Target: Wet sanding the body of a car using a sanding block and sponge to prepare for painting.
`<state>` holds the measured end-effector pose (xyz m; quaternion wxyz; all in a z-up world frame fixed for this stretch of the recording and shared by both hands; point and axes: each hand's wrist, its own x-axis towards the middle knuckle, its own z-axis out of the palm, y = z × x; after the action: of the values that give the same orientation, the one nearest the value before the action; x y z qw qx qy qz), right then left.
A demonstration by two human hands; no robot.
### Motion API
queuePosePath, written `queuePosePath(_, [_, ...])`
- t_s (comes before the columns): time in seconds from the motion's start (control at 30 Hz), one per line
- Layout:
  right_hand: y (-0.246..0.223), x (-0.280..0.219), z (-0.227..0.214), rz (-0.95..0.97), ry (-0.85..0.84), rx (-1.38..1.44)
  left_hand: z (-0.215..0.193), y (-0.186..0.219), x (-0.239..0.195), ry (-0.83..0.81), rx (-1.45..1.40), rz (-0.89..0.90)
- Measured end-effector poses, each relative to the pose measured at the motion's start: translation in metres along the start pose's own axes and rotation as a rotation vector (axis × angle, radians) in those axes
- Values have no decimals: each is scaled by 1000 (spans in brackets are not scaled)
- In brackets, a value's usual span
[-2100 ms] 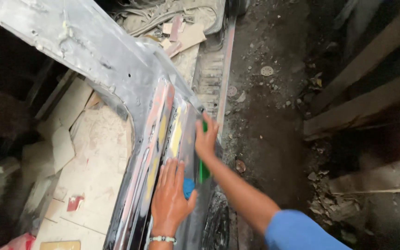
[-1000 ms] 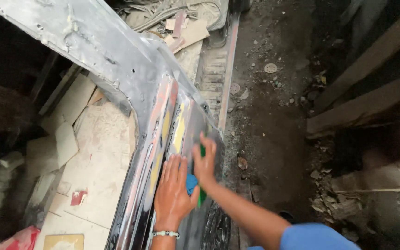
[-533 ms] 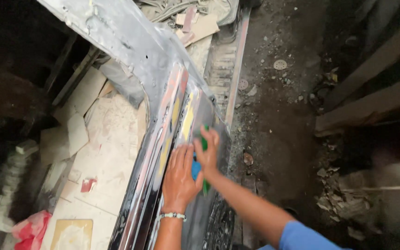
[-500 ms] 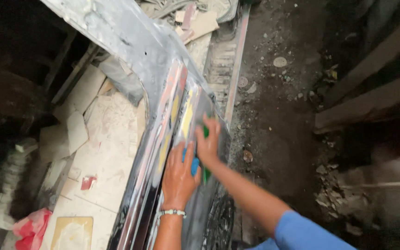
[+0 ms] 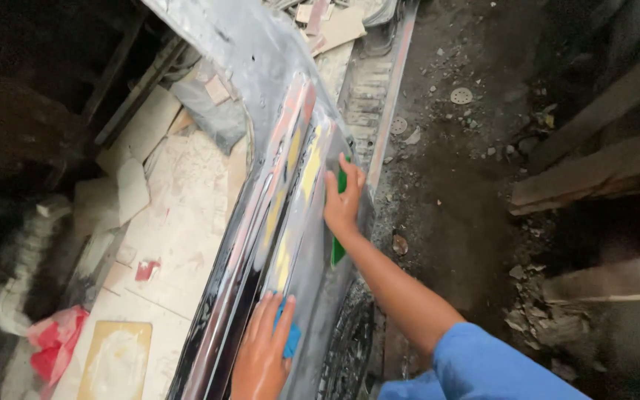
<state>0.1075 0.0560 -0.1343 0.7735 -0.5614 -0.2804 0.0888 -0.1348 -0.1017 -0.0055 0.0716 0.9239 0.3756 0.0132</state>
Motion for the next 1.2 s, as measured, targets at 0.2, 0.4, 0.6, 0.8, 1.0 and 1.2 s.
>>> queuePosePath(0.2, [-44, -126, -22, -70, -133, -37, 13, -3, -16, 274, -38, 53])
queuePosePath(0.4, [0, -49, 3, 15, 25, -72, 10, 0, -22, 317, 8, 35])
queuePosePath(0.6, [-54, -175, -32, -195, -179, -63, 7, -3, -22, 343, -72, 47])
queuePosePath(0.8, [-41, -93, -9, 7, -5, -84, -6, 6, -29, 314, -110, 22])
queuePosePath(1.0, [-57, -177, -34, -193, -182, -44, -3, 0, -24, 334, -124, 41])
queuePosePath(1.2, [-16, -69, 0, 11, 50, -77, 1, 4, -24, 309, -110, 2])
